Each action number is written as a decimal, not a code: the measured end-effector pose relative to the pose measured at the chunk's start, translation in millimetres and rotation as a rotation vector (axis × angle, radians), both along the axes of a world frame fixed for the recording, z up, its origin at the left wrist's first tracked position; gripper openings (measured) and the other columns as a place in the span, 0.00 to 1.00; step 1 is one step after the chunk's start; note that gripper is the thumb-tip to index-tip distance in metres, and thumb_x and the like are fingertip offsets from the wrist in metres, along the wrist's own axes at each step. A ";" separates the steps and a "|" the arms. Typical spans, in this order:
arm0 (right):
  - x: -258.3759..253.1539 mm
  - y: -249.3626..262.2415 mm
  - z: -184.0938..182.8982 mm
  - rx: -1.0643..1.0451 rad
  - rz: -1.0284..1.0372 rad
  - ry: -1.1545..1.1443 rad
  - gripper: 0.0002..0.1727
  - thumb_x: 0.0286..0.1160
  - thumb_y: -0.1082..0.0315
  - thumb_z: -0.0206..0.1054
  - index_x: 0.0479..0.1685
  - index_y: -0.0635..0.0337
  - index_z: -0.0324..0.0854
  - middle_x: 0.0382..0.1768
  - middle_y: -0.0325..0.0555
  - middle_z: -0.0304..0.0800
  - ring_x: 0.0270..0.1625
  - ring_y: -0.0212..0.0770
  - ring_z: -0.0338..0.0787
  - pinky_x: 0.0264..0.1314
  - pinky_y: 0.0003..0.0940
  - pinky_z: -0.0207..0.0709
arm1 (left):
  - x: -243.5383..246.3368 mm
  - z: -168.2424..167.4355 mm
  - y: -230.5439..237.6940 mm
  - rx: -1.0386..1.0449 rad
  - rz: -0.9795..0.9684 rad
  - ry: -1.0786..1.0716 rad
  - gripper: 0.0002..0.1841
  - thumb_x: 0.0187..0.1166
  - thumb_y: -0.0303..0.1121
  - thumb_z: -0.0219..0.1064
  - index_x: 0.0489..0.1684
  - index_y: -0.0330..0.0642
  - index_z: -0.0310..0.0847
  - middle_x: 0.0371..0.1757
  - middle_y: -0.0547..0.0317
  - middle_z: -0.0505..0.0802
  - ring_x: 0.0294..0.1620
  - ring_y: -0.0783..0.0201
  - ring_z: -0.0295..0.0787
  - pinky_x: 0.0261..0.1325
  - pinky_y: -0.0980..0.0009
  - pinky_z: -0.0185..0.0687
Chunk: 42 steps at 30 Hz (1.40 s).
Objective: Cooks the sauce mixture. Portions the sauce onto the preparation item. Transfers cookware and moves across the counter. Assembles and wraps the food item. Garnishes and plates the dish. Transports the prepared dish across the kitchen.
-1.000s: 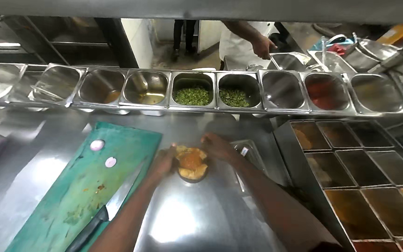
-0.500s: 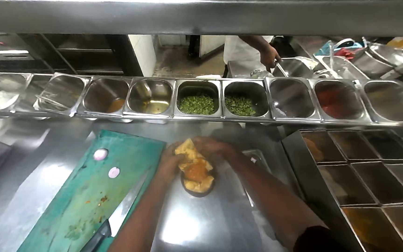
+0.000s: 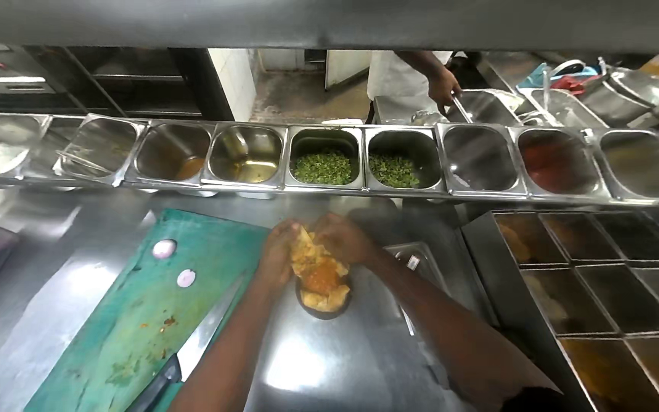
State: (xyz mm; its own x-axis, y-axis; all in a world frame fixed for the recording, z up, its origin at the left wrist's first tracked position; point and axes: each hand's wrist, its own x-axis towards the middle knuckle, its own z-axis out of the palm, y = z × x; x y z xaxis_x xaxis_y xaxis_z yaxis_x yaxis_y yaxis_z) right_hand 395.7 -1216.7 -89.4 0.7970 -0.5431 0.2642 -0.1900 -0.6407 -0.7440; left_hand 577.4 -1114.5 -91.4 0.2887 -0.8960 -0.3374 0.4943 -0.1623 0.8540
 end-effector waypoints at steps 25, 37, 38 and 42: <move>-14.7 12.8 23.4 -0.350 0.122 0.162 0.11 0.79 0.75 0.63 0.51 0.55 0.89 0.61 0.45 0.89 0.57 0.45 0.92 0.56 0.45 0.89 | 7.8 10.5 6.7 0.050 -0.232 -0.351 0.07 0.83 0.31 0.66 0.44 0.39 0.90 0.43 0.51 0.93 0.38 0.61 0.88 0.40 0.63 0.85; -15.2 11.0 28.1 0.344 -0.024 0.178 0.10 0.78 0.69 0.68 0.54 0.60 0.85 0.46 0.50 0.91 0.45 0.43 0.91 0.53 0.47 0.86 | 0.4 17.9 13.0 -0.051 -0.239 -0.658 0.20 0.68 0.21 0.78 0.59 0.44 0.83 0.54 0.56 0.94 0.52 0.60 0.93 0.53 0.60 0.91; -15.7 13.0 25.3 0.266 -0.036 0.160 0.09 0.77 0.70 0.68 0.52 0.58 0.86 0.45 0.48 0.92 0.45 0.42 0.91 0.52 0.46 0.86 | 2.5 16.2 14.4 -0.033 -0.273 -0.717 0.18 0.70 0.25 0.77 0.59 0.44 0.84 0.55 0.57 0.94 0.52 0.61 0.92 0.55 0.60 0.91; -19.4 15.9 10.5 -0.095 0.009 0.034 0.09 0.74 0.71 0.68 0.48 0.57 0.90 0.47 0.46 0.93 0.49 0.44 0.93 0.53 0.49 0.88 | 9.6 17.8 19.8 0.106 -0.434 -0.828 0.15 0.80 0.38 0.74 0.61 0.47 0.83 0.47 0.56 0.94 0.41 0.61 0.93 0.45 0.59 0.91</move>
